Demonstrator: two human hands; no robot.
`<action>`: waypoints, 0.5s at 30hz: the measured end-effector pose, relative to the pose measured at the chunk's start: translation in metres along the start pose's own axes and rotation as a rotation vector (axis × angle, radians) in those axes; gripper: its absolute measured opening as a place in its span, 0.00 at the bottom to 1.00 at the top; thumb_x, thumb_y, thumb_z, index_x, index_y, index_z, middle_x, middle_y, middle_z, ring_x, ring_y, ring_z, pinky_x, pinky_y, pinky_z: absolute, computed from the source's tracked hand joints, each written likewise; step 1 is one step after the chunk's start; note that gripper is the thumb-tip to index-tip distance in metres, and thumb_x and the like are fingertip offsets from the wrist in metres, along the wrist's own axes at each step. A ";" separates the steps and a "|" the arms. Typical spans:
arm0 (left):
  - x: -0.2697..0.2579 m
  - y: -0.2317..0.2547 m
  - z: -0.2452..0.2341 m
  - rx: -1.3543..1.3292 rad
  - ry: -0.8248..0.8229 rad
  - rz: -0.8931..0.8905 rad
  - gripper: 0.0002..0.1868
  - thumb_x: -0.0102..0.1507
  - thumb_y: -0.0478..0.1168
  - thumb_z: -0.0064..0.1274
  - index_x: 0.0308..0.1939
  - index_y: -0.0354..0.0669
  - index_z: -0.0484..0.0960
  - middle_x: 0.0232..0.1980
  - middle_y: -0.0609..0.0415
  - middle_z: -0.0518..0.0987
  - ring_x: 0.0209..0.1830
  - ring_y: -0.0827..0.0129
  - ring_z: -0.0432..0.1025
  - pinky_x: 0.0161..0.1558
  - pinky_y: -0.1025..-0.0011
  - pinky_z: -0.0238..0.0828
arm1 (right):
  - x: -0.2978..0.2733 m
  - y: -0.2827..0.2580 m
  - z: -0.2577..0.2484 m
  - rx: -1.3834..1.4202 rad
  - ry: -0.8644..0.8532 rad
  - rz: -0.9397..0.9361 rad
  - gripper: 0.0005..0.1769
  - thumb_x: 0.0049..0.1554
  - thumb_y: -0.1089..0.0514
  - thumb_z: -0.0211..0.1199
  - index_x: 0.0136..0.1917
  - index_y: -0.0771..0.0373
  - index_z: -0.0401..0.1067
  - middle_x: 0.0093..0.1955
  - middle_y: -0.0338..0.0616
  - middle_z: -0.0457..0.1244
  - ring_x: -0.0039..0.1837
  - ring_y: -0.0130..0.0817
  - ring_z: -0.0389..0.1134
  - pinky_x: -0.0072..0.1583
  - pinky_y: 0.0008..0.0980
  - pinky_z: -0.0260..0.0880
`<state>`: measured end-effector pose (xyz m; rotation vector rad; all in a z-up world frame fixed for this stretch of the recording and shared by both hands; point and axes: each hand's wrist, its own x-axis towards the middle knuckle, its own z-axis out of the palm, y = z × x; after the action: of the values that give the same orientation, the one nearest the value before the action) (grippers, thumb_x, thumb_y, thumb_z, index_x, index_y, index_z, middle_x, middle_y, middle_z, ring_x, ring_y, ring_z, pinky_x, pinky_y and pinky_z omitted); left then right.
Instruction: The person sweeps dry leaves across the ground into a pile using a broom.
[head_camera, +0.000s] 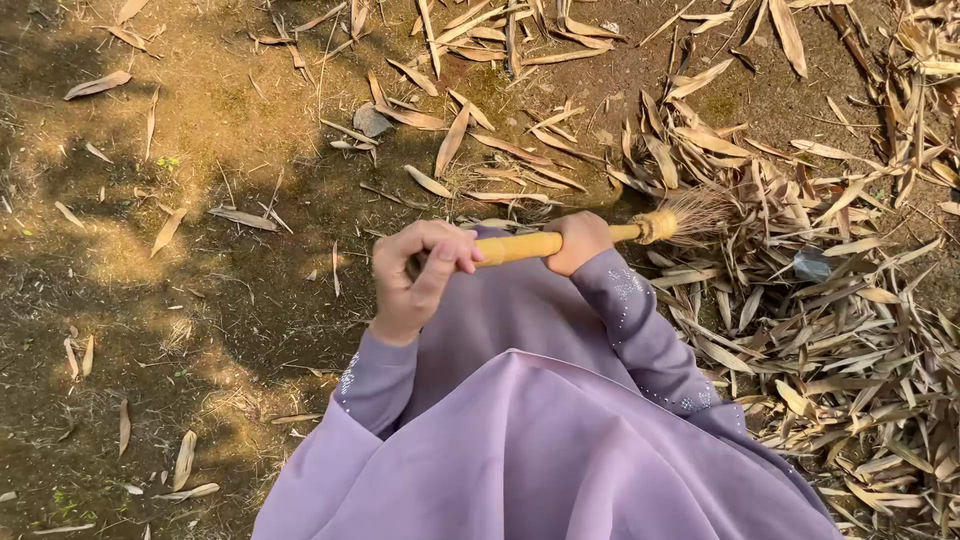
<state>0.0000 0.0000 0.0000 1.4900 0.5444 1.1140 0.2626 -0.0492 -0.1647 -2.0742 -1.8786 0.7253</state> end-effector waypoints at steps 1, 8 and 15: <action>0.005 0.024 -0.002 -0.001 -0.008 -0.002 0.11 0.73 0.37 0.48 0.37 0.35 0.76 0.34 0.53 0.81 0.40 0.67 0.79 0.58 0.58 0.80 | -0.002 -0.018 -0.012 0.004 0.004 0.006 0.10 0.42 0.49 0.67 0.39 0.49 0.82 0.37 0.48 0.70 0.45 0.53 0.71 0.52 0.48 0.70; 0.043 0.150 0.021 0.275 -0.263 0.632 0.15 0.65 0.43 0.54 0.28 0.42 0.69 0.25 0.54 0.77 0.28 0.64 0.79 0.42 0.59 0.82 | -0.002 -0.102 -0.075 0.211 0.114 -0.379 0.10 0.37 0.52 0.68 0.33 0.56 0.77 0.34 0.47 0.68 0.43 0.53 0.69 0.49 0.48 0.67; 0.052 0.113 0.094 0.670 -0.654 0.541 0.12 0.63 0.40 0.65 0.33 0.42 0.77 0.33 0.55 0.77 0.36 0.61 0.76 0.47 0.62 0.78 | 0.047 -0.041 -0.027 0.424 0.166 -0.572 0.10 0.46 0.55 0.67 0.43 0.58 0.73 0.41 0.43 0.69 0.49 0.48 0.70 0.61 0.46 0.63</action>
<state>0.0766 -0.0314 0.1317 2.5573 0.0279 0.7713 0.2439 0.0063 -0.1302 -1.2188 -1.8831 0.6955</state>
